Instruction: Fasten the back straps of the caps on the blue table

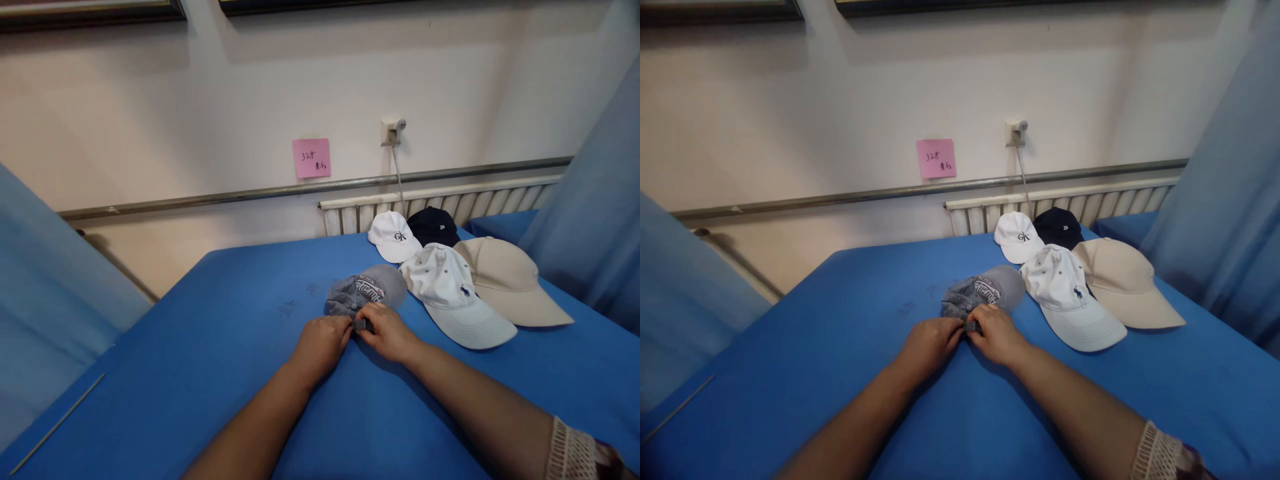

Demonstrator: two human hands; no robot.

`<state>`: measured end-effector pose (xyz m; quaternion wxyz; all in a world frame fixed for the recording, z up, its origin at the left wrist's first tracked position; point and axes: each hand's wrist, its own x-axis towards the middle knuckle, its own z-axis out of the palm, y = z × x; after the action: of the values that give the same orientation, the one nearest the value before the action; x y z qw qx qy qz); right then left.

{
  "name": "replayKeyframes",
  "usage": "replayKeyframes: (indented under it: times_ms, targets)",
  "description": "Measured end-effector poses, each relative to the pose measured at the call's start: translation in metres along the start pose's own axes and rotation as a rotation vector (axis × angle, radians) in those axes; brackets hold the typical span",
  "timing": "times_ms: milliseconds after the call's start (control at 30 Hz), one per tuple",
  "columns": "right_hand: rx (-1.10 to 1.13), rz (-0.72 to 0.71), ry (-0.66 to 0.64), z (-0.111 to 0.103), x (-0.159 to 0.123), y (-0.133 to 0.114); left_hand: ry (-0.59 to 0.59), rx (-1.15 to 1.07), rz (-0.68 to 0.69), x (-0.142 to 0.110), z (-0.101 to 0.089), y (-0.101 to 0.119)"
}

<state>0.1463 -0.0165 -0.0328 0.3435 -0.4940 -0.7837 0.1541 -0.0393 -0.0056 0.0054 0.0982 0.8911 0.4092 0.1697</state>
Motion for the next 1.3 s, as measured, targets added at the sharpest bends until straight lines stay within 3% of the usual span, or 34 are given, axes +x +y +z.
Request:
replayKeyframes:
  times_ms: [167,433,567,733,800,867,1000,1167,1300]
  targets:
    - [-0.003,0.080,0.013,0.003,0.001,-0.002,-0.031,0.218,-0.003,0.000,0.003,0.009]
    - [0.034,0.110,0.009,0.006,0.001,-0.004,-0.060,0.376,-0.030,0.002,-0.001,0.016]
    - [0.064,0.105,0.053,0.007,0.001,-0.002,-0.001,0.346,-0.069,0.002,-0.001,0.014]
    - [0.112,0.106,0.158,0.007,0.001,0.001,0.066,0.049,-0.310,0.004,-0.004,0.004]
    - [0.133,0.104,0.155,0.008,0.001,0.002,0.089,-0.084,-0.258,0.004,-0.005,0.002]
    - [0.139,0.095,0.126,0.008,0.001,0.003,0.103,-0.133,-0.114,0.002,-0.005,0.001]
    - [0.116,0.089,0.093,0.009,0.001,0.003,0.034,0.004,0.070,-0.001,-0.003,0.003]
    - [0.175,0.105,0.085,0.010,0.000,0.004,0.003,0.153,0.109,0.000,0.002,0.003]
    - [0.240,0.118,0.062,0.011,0.000,0.005,0.031,0.046,0.060,0.002,0.004,0.004]
